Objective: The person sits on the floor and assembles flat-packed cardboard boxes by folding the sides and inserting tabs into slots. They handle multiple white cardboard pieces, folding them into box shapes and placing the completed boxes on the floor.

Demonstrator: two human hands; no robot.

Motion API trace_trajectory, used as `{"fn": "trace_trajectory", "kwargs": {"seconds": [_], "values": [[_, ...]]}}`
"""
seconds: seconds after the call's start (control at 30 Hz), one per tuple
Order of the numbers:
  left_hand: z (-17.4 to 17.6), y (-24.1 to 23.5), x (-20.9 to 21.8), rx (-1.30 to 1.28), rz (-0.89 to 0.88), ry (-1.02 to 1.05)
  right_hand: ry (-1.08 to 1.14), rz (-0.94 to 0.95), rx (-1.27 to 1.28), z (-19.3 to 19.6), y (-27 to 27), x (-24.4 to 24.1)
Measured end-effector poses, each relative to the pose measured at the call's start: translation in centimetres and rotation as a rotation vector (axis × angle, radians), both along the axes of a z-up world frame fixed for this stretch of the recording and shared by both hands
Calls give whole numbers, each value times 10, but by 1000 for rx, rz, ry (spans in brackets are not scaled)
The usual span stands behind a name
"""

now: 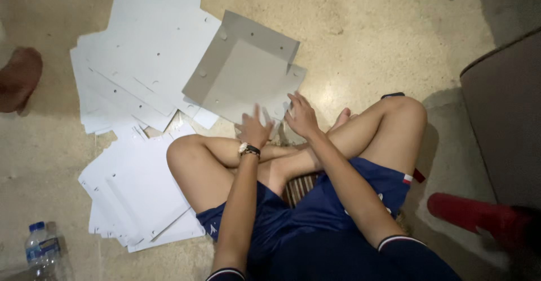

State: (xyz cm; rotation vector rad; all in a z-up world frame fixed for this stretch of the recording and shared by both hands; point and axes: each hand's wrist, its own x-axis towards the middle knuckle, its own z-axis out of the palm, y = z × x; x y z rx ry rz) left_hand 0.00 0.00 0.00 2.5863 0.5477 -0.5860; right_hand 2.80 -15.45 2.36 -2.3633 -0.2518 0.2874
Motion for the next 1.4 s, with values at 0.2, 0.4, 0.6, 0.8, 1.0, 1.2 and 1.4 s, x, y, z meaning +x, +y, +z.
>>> {"fn": "trace_trajectory", "kwargs": {"seconds": [0.2,0.4,0.6,0.8,1.0,1.2,1.4], "values": [[-38,1,7,332,-140,-36,239,188,-569,-24,1,-6],[46,-8,-5,57,-241,-117,209,134,-174,-17,7,-13],[-55,3,11,258,-437,-79,80,-352,247,-4,-17,4],[-33,4,3,378,-211,-173,-6,-194,-125,67,-32,33],[9,-2,-1,235,-150,-147,133,78,-481,24,-52,43],[3,-16,6,197,-587,-310,20,-131,-29,-29,-62,51],[-64,-14,13,302,-693,-397,43,-197,124,-38,-69,48]]}}
